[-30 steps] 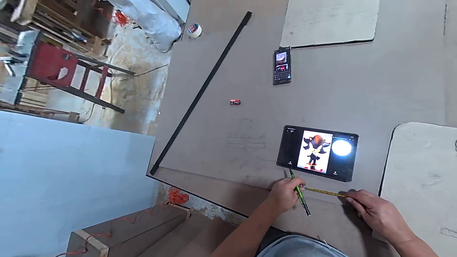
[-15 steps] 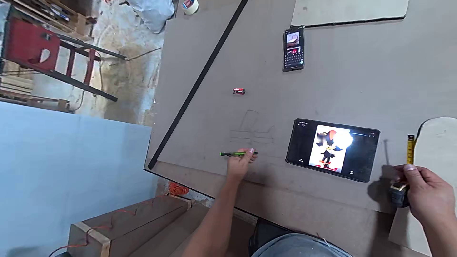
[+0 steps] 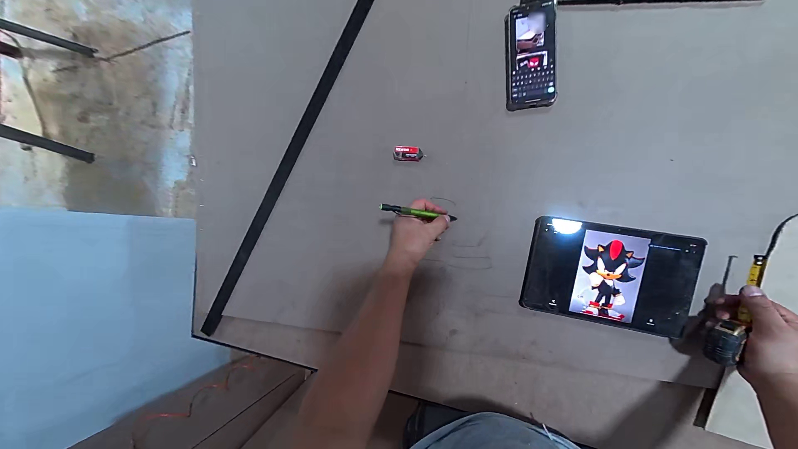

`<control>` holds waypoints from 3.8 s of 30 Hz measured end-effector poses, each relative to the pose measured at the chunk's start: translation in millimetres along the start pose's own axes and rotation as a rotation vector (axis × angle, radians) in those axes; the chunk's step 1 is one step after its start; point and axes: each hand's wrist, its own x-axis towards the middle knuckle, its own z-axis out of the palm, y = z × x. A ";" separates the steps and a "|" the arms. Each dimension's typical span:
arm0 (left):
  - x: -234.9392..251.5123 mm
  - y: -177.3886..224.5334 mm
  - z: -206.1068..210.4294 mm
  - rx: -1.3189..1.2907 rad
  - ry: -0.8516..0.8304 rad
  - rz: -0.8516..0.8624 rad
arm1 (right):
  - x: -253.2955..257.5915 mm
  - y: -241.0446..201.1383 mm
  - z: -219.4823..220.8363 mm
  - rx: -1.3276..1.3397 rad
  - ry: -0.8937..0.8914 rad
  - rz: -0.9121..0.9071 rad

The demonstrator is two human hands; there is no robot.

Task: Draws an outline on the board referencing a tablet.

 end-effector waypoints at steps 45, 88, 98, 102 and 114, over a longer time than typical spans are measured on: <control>22.8 -44.0 -1.4 0.074 0.064 0.199 | 1.4 -15.9 -0.2 0.073 0.005 0.153; -0.3 -7.0 45.8 -0.006 0.371 0.227 | 3.0 -6.7 -1.4 0.055 -0.004 0.140; -0.4 -9.6 44.2 0.037 0.344 0.239 | 5.7 -1.7 -3.6 0.062 -0.019 0.128; -1.4 -8.7 45.6 0.030 0.359 0.232 | 5.8 -2.6 -3.3 0.061 -0.011 0.136; 0.0 -8.8 37.8 0.026 0.268 0.217 | 8.6 4.1 -6.0 0.063 -0.009 0.139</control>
